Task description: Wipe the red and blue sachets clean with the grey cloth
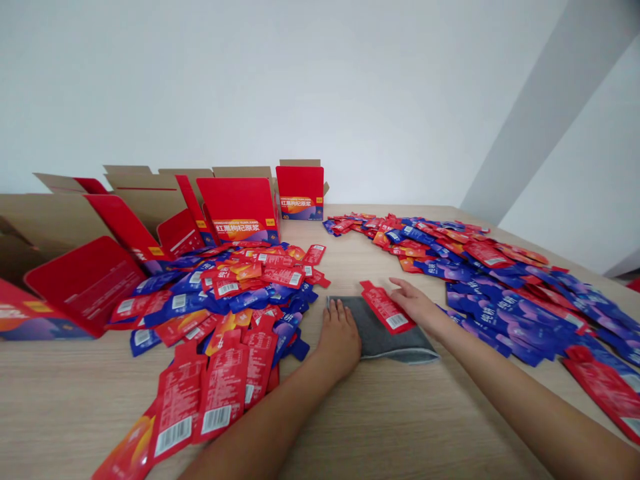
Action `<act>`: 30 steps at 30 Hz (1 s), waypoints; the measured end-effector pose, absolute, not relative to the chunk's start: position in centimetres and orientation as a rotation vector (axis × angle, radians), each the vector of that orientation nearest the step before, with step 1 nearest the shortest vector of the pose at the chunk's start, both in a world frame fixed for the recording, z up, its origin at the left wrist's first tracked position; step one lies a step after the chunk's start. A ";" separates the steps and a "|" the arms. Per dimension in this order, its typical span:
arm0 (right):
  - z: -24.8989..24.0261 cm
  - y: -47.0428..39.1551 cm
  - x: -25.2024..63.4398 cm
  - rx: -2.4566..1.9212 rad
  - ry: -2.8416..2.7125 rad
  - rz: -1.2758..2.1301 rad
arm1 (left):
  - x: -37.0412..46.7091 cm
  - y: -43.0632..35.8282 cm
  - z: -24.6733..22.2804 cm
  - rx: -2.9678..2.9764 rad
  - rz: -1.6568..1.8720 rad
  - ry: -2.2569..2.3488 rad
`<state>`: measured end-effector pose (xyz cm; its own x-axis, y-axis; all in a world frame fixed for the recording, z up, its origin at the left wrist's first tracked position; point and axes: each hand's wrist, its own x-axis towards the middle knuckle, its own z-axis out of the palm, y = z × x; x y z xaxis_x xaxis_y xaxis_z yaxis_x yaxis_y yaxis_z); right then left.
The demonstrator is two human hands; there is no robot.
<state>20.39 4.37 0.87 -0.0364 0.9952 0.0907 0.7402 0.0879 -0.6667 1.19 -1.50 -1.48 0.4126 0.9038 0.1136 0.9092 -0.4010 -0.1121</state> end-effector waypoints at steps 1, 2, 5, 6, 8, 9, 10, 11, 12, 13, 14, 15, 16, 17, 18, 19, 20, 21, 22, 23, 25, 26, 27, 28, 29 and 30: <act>0.3 4.0 20.7 -1.691 -1.869 0.549 | 1.2 -1.5 -1.6 -2.502 -0.052 -1.620; -0.4 3.4 20.8 -1.656 -1.933 0.441 | 1.2 -1.5 -1.6 -2.499 -0.051 -1.622; -2.3 1.0 20.4 -1.430 -2.172 0.165 | 1.3 -1.4 -2.0 -2.497 -0.047 -1.647; -2.9 0.2 20.0 -1.360 -2.253 0.113 | 1.3 -1.4 -2.1 -2.496 -0.046 -1.657; -3.9 -1.2 19.1 -1.299 -2.392 -0.010 | 1.3 -1.3 -2.3 -2.498 -0.047 -1.664; -4.3 -1.6 18.6 -1.299 -2.447 -0.077 | 1.3 -1.3 -2.3 -2.500 -0.050 -1.663; -4.6 -1.8 18.2 -1.311 -2.492 -0.138 | 1.4 -1.3 -2.3 -2.502 -0.051 -1.662; -4.7 -1.6 17.8 -1.326 -2.529 -0.187 | 1.4 -1.3 -2.3 -2.505 -0.048 -1.662; -4.7 -1.2 17.5 -1.344 -2.561 -0.218 | 1.4 -1.3 -2.3 -2.507 -0.044 -1.667; -4.5 -0.6 17.2 -1.365 -2.587 -0.231 | 1.4 -1.3 -2.2 -2.507 -0.040 -1.676; -4.1 0.2 17.1 -1.390 -2.608 -0.232 | 1.4 -1.3 -2.1 -2.507 -0.034 -1.686; -3.7 1.1 16.9 -1.415 -2.625 -0.225 | 1.4 -1.3 -2.0 -2.506 -0.027 -1.696; -3.1 2.0 16.8 -1.436 -2.642 -0.212 | 1.5 -1.3 -1.9 -2.506 -0.019 -1.705; -2.5 2.9 16.8 -1.452 -2.663 -0.191 | 1.5 -1.3 -1.9 -2.506 -0.013 -1.709; -1.8 3.7 16.7 -1.464 -2.685 -0.162 | 1.5 -1.3 -1.8 -2.507 -0.008 -1.708; -1.1 4.2 16.6 -1.474 -2.709 -0.126 | 1.5 -1.2 -1.9 -2.509 -0.006 -1.701; -0.4 4.6 16.5 -1.491 -2.731 -0.080 | 1.5 -1.2 -1.9 -2.511 -0.010 -1.695; 0.2 4.8 16.3 -1.522 -2.742 -0.010 | 1.5 -1.2 -2.0 -2.511 -0.018 -1.690; 0.7 4.9 16.1 -1.569 -2.735 0.073 | 1.5 -1.1 -2.1 -2.512 -0.028 -1.687; 1.1 4.8 15.8 -1.622 -2.713 0.155 | 1.5 -1.1 -2.2 -2.514 -0.039 -1.686; 1.5 4.5 15.4 -1.723 -2.630 0.282 | 1.5 -1.0 -2.2 -2.519 -0.054 -1.691; 1.7 4.4 15.2 -1.765 -2.576 0.322 | 1.6 -1.0 -2.2 -2.524 -0.050 -1.696; 1.9 4.6 15.0 -1.794 -2.521 0.351 | 1.6 -1.0 -2.1 -2.527 -0.042 -1.701; 2.2 4.9 14.9 -1.808 -2.467 0.379 | 1.6 -1.0 -2.1 -2.528 -0.034 -1.703; 2.7 5.4 14.8 -1.806 -2.407 0.425 | 1.7 -1.1 -2.0 -2.527 -0.027 -1.704; 3.3 6.2 14.5 -1.785 -2.341 0.484 | 1.7 -1.1 -2.1 -2.525 -0.025 -1.701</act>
